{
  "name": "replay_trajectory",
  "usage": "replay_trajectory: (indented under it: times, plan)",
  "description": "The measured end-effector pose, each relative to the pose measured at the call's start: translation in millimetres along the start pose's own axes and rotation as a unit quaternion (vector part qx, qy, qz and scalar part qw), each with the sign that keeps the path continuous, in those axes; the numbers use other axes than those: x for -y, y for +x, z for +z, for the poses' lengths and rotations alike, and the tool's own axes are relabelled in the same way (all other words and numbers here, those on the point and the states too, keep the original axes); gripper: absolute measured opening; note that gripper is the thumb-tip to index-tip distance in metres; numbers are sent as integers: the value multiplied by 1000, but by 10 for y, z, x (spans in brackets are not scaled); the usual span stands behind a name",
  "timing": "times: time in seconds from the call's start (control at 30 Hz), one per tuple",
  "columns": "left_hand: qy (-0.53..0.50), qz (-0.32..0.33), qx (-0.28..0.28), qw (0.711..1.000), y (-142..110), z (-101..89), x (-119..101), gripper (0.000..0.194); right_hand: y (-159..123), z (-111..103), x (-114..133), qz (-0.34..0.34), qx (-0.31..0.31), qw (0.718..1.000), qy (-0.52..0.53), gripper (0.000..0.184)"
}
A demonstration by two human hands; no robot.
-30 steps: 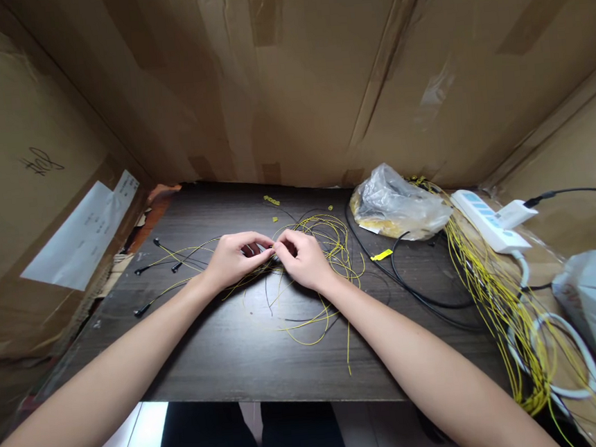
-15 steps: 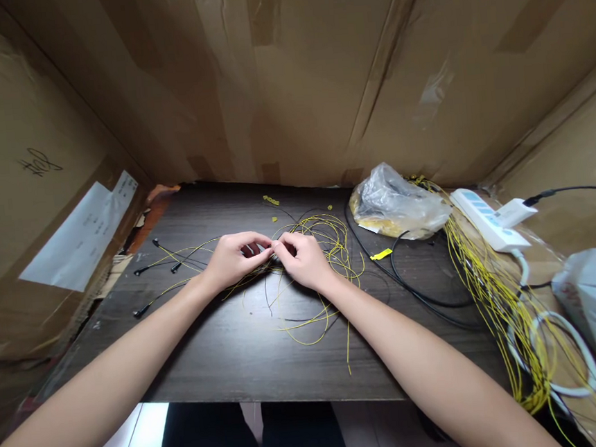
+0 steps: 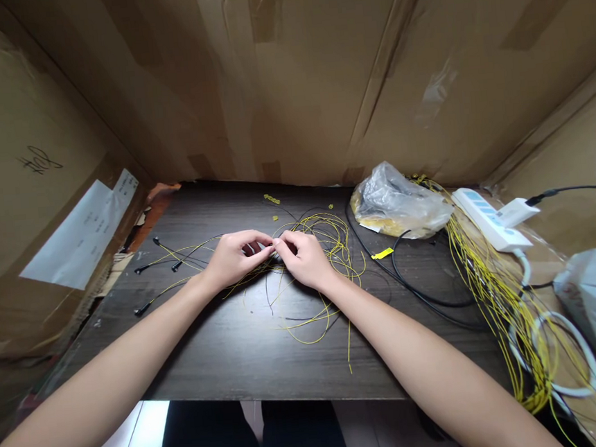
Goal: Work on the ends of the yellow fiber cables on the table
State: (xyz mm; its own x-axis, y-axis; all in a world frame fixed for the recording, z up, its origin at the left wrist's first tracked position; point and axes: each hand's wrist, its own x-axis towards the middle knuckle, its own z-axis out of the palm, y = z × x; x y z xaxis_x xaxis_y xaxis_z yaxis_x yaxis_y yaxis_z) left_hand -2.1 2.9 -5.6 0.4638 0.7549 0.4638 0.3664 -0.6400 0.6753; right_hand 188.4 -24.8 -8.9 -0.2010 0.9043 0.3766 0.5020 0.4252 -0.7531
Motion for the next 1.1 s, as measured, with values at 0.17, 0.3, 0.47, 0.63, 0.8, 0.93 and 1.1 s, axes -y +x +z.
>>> replay_trajectory:
  times: [0.17, 0.3, 0.47, 0.63, 0.8, 0.93, 1.1]
  plan:
    - [3, -9, 4, 1000, -1, 3, -7, 14, -3, 5, -2, 8, -5, 1000, 26, 17]
    - [-1, -4, 9, 1000, -4, 8, 9, 13, -3, 7, -12, 7, -3, 1000, 3, 26]
    - [-3, -1, 3, 1000, 2, 2, 5, 11, 7, 3, -9, 3, -2, 1000, -12, 35]
    - [-2, -5, 7, 1000, 4, 1, 3, 10, 4, 8, -11, 0, -7, 1000, 6, 19]
    - [-2, -7, 9, 1000, 4, 0, 7, 10, 5, 9, -22, 2, -12, 1000, -14, 33]
    - [4, 1, 8, 1000, 1, -8, 5, 10, 9, 6, -24, 7, -1, 1000, -9, 33]
    - [4, -1, 8, 1000, -3, -1, 8, 8, 1, 15, -34, 6, 0, 1000, 19, 15]
